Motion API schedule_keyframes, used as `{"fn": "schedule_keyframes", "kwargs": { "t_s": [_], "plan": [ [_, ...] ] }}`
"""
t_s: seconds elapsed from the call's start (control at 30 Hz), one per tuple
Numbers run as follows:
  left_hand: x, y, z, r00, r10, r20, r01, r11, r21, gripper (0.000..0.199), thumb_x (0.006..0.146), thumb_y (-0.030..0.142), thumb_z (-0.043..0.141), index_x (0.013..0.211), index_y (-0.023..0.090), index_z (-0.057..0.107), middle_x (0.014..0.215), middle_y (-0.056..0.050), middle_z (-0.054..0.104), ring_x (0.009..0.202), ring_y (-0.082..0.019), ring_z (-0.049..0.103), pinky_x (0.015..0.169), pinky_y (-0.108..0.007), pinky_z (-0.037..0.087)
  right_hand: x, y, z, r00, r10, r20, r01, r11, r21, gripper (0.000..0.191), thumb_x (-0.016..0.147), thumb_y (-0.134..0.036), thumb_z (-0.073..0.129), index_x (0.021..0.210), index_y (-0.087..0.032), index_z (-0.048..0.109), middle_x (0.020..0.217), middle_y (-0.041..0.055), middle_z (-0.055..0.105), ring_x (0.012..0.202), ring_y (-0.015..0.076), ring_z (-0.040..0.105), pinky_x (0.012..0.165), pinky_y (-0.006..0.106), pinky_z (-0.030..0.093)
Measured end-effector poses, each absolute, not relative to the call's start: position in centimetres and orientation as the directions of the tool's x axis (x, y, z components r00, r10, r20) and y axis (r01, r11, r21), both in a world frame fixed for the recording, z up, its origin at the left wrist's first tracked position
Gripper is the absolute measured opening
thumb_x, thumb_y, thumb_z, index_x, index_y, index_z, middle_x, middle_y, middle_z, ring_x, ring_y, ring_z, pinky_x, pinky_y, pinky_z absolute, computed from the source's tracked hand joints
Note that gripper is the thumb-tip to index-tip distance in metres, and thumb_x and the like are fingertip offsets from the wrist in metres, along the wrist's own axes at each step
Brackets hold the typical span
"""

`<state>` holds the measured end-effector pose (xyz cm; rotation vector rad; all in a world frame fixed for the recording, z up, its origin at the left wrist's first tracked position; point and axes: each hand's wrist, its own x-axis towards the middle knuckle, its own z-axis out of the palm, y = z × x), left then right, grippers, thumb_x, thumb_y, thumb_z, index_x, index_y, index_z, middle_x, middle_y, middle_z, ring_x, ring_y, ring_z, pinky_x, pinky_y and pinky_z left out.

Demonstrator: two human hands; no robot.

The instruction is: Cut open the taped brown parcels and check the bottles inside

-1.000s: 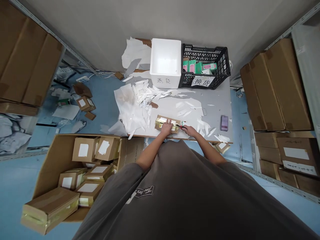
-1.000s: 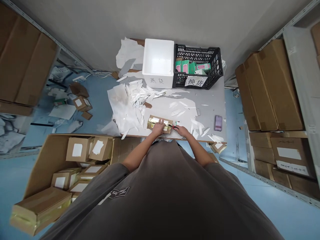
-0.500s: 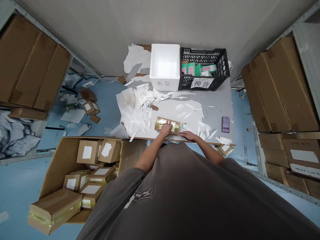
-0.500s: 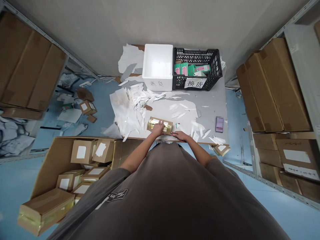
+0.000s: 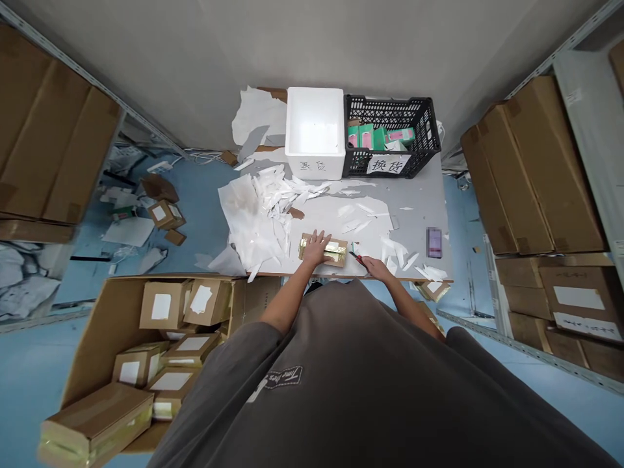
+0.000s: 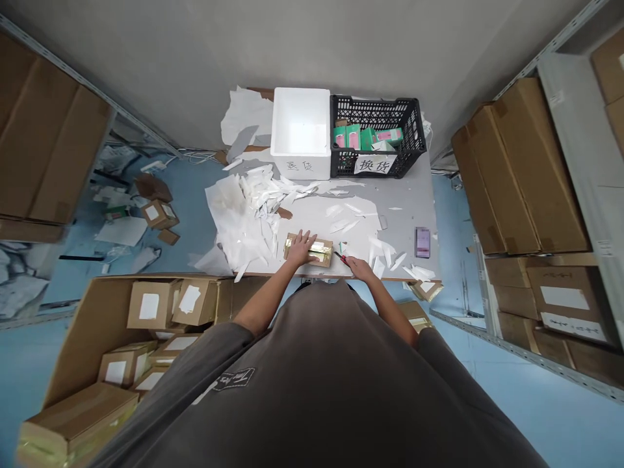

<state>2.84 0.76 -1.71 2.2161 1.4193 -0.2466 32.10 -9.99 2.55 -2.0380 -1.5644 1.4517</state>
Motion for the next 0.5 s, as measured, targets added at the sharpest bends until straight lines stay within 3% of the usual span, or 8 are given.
{"fn": "schedule_keyframes", "kwargs": {
  "t_s": [0.23,0.5],
  "plan": [
    [2.8,-0.5,-2.5,0.479,0.841,-0.251,0.860,-0.391,0.329,0.071,0.107,0.049,0.058,0.171,0.023,0.043,0.176,-0.016,0.041,0.170,-0.036,0.024,0.137,-0.058,0.020,29.1,-9.9,3.1,-0.099,0.868,-0.487,0.712,-0.280,-0.644,0.029,0.100,-0.048,0.073,0.122,-0.029,0.078,0.111,0.0076,0.078,0.109,0.0321,0.070,0.093,0.036,0.054],
    [3.1,-1.4,-2.9,0.458,0.852,-0.253,0.868,-0.367,0.334,0.077,0.101,0.052,0.070,0.168,0.023,0.046,0.174,-0.019,0.044,0.168,-0.038,0.028,0.135,-0.061,0.024,27.6,-10.2,1.6,0.035,0.859,-0.511,0.714,-0.379,-0.588,0.041,0.107,-0.041,0.072,0.141,-0.019,0.066,0.142,0.0114,0.067,0.120,0.0265,0.071,0.101,0.048,0.063]
  ]
}}
